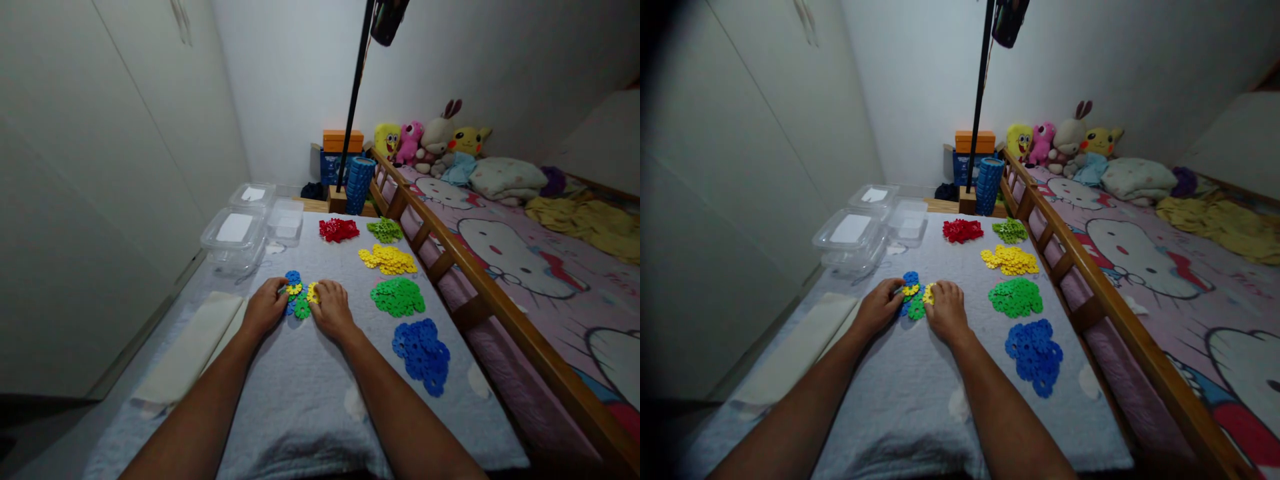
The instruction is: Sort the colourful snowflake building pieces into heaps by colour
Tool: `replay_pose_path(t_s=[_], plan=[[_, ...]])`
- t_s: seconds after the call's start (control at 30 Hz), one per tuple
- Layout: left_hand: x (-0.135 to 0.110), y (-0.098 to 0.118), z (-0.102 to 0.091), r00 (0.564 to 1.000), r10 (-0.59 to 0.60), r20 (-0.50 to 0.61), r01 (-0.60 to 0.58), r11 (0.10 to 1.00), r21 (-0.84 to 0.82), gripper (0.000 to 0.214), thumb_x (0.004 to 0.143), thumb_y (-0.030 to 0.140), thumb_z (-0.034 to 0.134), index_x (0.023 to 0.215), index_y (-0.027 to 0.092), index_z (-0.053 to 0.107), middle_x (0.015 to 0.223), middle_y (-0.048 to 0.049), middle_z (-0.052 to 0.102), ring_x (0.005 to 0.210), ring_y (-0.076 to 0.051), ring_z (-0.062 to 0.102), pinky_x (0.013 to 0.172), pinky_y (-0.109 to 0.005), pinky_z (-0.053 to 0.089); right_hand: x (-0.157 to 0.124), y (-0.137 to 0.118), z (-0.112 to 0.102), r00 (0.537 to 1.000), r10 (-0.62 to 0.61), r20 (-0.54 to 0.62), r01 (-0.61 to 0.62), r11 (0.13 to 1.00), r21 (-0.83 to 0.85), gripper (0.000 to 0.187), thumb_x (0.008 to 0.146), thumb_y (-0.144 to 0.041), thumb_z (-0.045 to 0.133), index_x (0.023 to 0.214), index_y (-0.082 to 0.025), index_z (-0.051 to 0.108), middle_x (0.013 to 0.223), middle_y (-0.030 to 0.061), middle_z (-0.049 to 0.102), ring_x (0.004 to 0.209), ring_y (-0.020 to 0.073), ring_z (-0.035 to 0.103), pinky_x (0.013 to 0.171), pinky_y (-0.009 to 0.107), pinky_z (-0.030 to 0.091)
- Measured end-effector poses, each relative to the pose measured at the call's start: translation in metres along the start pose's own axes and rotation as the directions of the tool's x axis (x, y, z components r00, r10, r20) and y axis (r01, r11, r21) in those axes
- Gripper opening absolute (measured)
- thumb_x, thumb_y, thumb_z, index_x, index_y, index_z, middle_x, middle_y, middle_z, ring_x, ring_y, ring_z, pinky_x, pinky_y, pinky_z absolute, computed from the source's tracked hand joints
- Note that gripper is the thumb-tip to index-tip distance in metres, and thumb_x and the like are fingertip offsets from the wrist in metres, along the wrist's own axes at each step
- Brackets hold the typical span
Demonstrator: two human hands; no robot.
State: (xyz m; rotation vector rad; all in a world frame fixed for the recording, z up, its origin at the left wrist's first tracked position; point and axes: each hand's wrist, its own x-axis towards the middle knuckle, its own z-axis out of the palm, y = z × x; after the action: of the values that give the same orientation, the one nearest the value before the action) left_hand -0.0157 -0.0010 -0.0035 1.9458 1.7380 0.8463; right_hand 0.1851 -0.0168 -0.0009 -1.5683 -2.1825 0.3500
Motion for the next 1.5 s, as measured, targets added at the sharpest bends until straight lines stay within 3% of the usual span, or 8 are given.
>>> replay_pose_path(t_s=[0.37, 0.57, 0.7, 0.83, 0.93, 1.07, 1.33, 1.5], plan=[[0.000, -0.004, 0.001, 1.000, -0.004, 0.017, 0.004, 1.000, 0.015, 0.037, 0.084, 0.032, 0.050, 0.117, 0.019, 0.062, 0.119, -0.0082, 0.067, 0.100, -0.022, 0.065, 0.089, -0.034, 0.051, 0.001, 0.006, -0.002, 0.985, 0.073, -0.154, -0.050, 0.987, 0.151, 0.027, 0.078, -0.027, 0.068, 0.103, -0.019, 0.061, 0.111, 0.0084, 0.059, 0.108, 0.0245, 0.050, 0.097, 0.037, 0.040], [0.001, -0.006, 0.003, 0.999, -0.001, 0.032, 0.000, 0.999, 0.039, 0.038, 0.086, 0.035, 0.049, 0.118, 0.019, 0.062, 0.119, -0.0083, 0.067, 0.101, -0.022, 0.065, 0.087, -0.033, 0.051, 0.020, 0.029, -0.041, 0.970, 0.012, -0.244, 0.029, 0.986, 0.162, 0.022, 0.076, -0.027, 0.068, 0.097, -0.020, 0.063, 0.095, 0.0054, 0.061, 0.094, 0.0225, 0.054, 0.087, 0.036, 0.044], [0.002, -0.005, 0.002, 0.999, 0.003, 0.035, -0.004, 0.999, 0.032, 0.038, 0.086, 0.035, 0.049, 0.118, 0.018, 0.062, 0.120, -0.0089, 0.066, 0.101, -0.023, 0.065, 0.089, -0.034, 0.050, 0.046, 0.076, -0.084, 0.960, 0.026, -0.278, -0.016, 0.999, 0.040, 0.023, 0.074, -0.025, 0.066, 0.096, -0.018, 0.064, 0.095, 0.0069, 0.062, 0.091, 0.0221, 0.056, 0.087, 0.034, 0.045], [0.002, -0.004, 0.002, 0.999, 0.005, 0.037, -0.006, 1.000, 0.026, 0.038, 0.086, 0.035, 0.048, 0.118, 0.018, 0.062, 0.120, -0.0085, 0.066, 0.101, -0.022, 0.065, 0.089, -0.034, 0.050, 0.064, 0.144, -0.116, 0.931, 0.214, -0.295, -0.246, 0.966, -0.075, 0.029, 0.073, -0.024, 0.066, 0.099, -0.013, 0.066, 0.101, 0.0110, 0.066, 0.097, 0.0241, 0.059, 0.091, 0.035, 0.045], [0.001, -0.005, 0.002, 1.000, 0.005, 0.028, -0.006, 0.999, 0.032, 0.038, 0.086, 0.036, 0.048, 0.118, 0.019, 0.062, 0.120, -0.0083, 0.066, 0.102, -0.022, 0.065, 0.090, -0.034, 0.050, 0.070, 0.191, -0.128, 0.898, 0.353, -0.263, -0.388, 0.917, -0.095, 0.030, 0.072, -0.020, 0.064, 0.101, -0.012, 0.067, 0.104, 0.0121, 0.068, 0.097, 0.0232, 0.061, 0.090, 0.032, 0.046], [0.001, -0.007, 0.004, 1.000, 0.014, 0.016, -0.015, 0.999, 0.037, 0.037, 0.086, 0.035, 0.049, 0.117, 0.019, 0.063, 0.119, -0.0077, 0.067, 0.101, -0.022, 0.065, 0.090, -0.034, 0.050, 0.074, 0.225, -0.133, 0.888, 0.401, -0.222, -0.425, 0.902, -0.070, 0.027, 0.072, -0.015, 0.062, 0.098, -0.012, 0.068, 0.101, 0.0112, 0.070, 0.094, 0.0213, 0.064, 0.087, 0.030, 0.047], [0.002, -0.005, 0.002, 1.000, 0.024, 0.009, -0.024, 0.999, 0.026, 0.036, 0.085, 0.034, 0.050, 0.115, 0.019, 0.064, 0.118, -0.0080, 0.067, 0.099, -0.022, 0.066, 0.089, -0.034, 0.051, 0.078, 0.232, -0.129, 0.876, 0.441, -0.197, -0.454, 0.891, -0.027, 0.021, 0.072, -0.011, 0.060, 0.088, -0.017, 0.071, 0.096, 0.0114, 0.073, 0.092, 0.0239, 0.067, 0.087, 0.034, 0.049], [0.002, -0.005, 0.002, 1.000, 0.011, 0.025, -0.012, 0.999, 0.030, 0.036, 0.085, 0.033, 0.050, 0.116, 0.019, 0.063, 0.119, -0.0082, 0.067, 0.101, -0.022, 0.065, 0.090, -0.034, 0.050, 0.071, 0.218, -0.137, 0.853, 0.454, -0.258, -0.467, 0.884, 0.012, 0.030, 0.075, -0.012, 0.056, 0.101, -0.011, 0.071, 0.103, 0.0154, 0.073, 0.094, 0.0226, 0.065, 0.089, 0.031, 0.047]])
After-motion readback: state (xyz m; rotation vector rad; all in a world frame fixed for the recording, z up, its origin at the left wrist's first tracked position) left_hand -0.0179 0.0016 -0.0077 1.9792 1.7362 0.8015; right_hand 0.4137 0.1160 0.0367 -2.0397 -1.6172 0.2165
